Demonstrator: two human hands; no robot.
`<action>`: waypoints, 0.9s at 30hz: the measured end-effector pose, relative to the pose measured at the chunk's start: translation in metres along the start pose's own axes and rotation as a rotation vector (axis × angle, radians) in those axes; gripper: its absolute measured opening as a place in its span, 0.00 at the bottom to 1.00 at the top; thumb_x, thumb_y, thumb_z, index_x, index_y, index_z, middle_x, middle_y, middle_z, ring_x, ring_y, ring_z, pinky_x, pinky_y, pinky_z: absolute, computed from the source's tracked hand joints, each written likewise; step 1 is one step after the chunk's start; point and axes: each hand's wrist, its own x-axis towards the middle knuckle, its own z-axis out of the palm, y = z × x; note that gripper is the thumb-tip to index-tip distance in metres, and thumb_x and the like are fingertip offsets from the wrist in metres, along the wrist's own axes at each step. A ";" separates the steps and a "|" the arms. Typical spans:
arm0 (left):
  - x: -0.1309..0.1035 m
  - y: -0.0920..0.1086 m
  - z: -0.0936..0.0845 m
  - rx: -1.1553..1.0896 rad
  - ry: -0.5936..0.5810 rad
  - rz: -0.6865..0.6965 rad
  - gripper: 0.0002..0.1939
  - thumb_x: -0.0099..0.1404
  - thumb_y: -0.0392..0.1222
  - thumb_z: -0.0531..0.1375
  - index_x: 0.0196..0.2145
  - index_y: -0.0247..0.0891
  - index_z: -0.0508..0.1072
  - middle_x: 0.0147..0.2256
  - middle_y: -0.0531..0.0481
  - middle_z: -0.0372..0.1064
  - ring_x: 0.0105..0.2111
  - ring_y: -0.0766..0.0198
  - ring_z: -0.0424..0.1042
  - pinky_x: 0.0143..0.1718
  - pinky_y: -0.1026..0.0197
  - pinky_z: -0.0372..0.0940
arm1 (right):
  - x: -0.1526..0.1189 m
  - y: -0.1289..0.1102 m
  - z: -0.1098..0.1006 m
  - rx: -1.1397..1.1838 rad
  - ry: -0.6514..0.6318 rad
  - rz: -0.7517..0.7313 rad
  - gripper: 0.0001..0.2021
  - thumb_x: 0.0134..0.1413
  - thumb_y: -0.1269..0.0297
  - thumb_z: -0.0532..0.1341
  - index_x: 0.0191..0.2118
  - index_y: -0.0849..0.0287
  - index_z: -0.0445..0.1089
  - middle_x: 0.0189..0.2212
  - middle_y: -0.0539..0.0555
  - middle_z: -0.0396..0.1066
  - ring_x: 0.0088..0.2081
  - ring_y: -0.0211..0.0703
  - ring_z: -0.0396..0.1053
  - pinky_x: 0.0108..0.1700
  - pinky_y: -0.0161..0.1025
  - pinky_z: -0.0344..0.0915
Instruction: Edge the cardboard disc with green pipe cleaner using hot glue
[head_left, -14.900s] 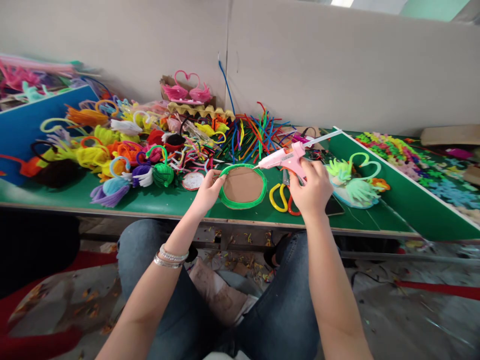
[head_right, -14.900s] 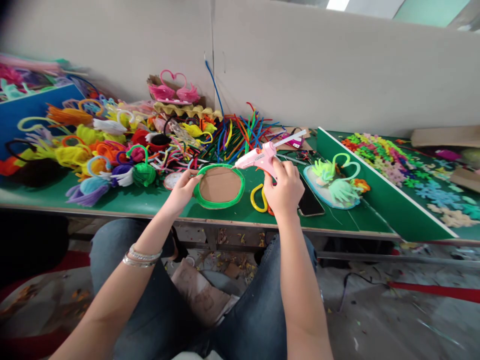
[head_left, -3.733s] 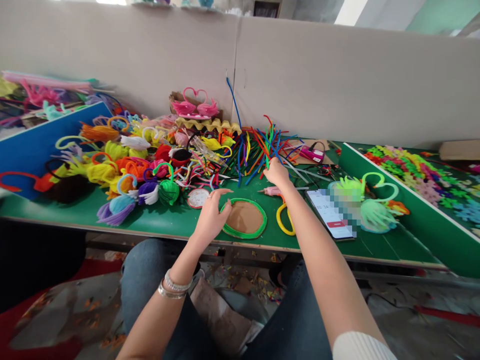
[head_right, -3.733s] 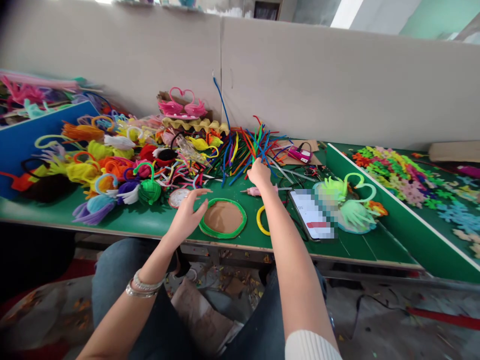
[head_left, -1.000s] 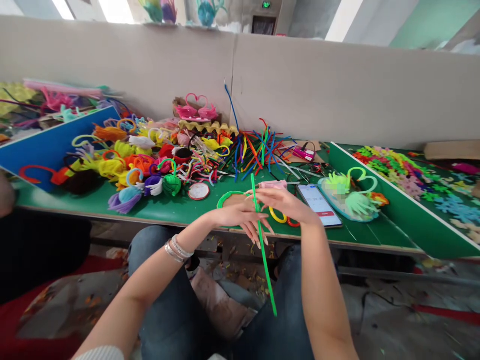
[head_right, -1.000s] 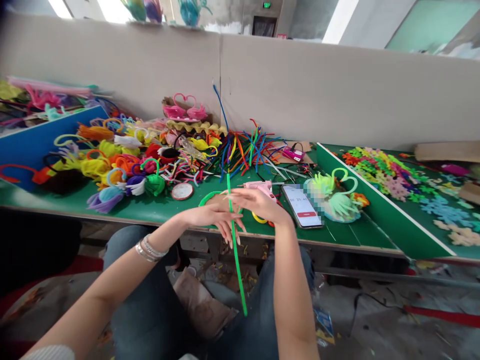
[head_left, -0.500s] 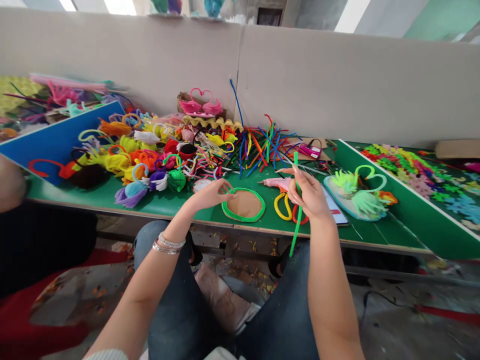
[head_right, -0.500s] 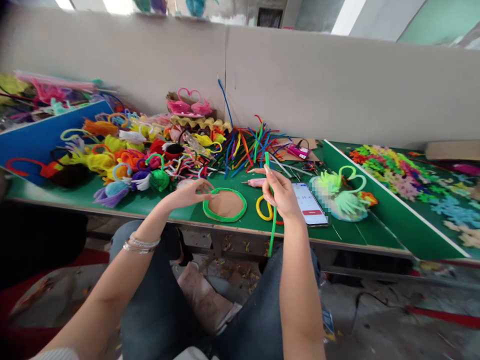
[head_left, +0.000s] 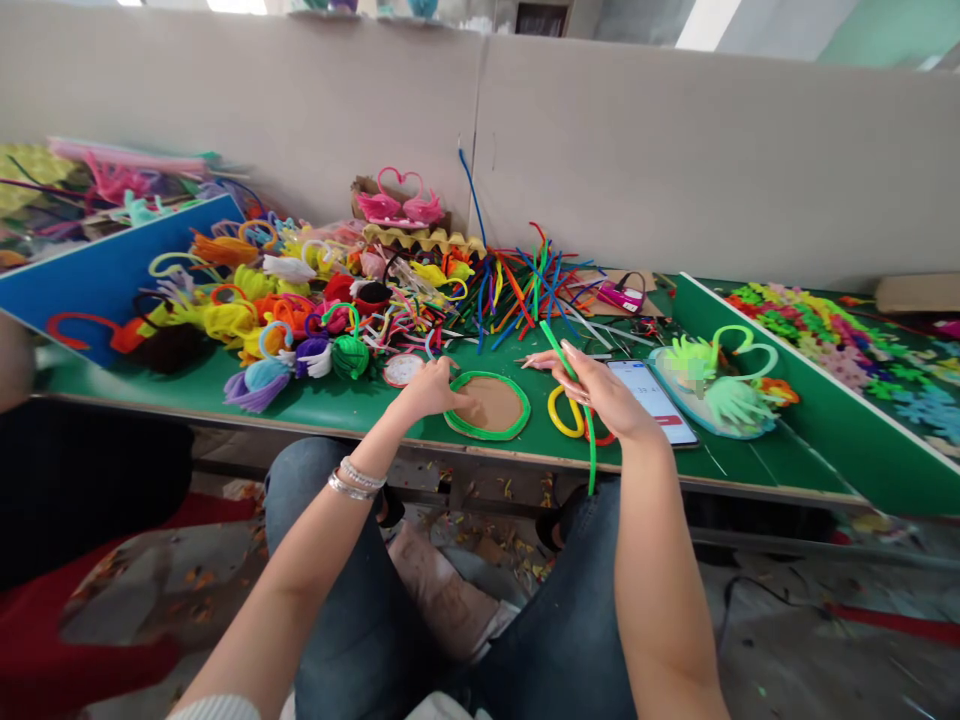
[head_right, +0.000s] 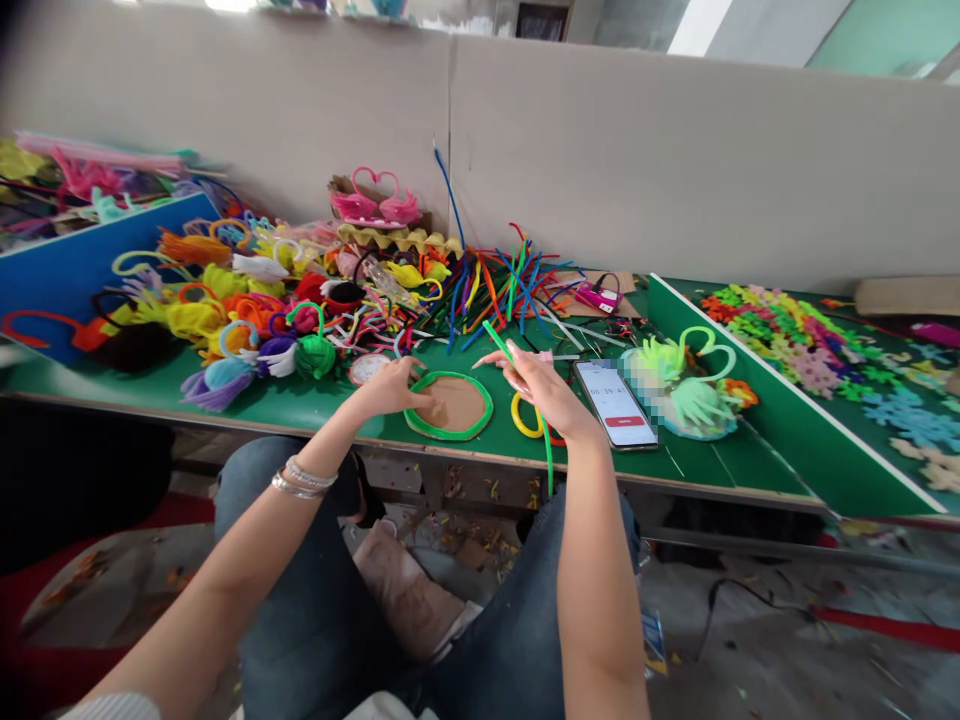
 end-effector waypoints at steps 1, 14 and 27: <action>0.001 -0.001 0.001 -0.053 -0.007 0.009 0.34 0.47 0.53 0.65 0.48 0.33 0.63 0.42 0.39 0.69 0.46 0.49 0.67 0.46 0.53 0.61 | 0.001 0.001 0.001 -0.010 0.001 -0.004 0.25 0.60 0.44 0.44 0.35 0.56 0.70 0.21 0.47 0.51 0.21 0.34 0.49 0.23 0.35 0.52; -0.007 0.000 -0.013 -0.607 0.025 0.181 0.22 0.50 0.47 0.64 0.40 0.38 0.62 0.33 0.54 0.61 0.33 0.66 0.62 0.33 0.64 0.58 | -0.003 -0.014 0.017 -0.467 0.274 -0.213 0.14 0.63 0.51 0.47 0.32 0.54 0.59 0.28 0.50 0.63 0.32 0.40 0.63 0.39 0.38 0.58; -0.017 0.016 -0.018 -0.698 0.029 0.268 0.21 0.55 0.43 0.61 0.45 0.37 0.60 0.36 0.51 0.64 0.38 0.63 0.65 0.38 0.62 0.61 | -0.001 -0.008 0.023 -0.911 0.212 -0.280 0.15 0.64 0.55 0.46 0.38 0.56 0.65 0.35 0.56 0.70 0.39 0.47 0.67 0.39 0.41 0.58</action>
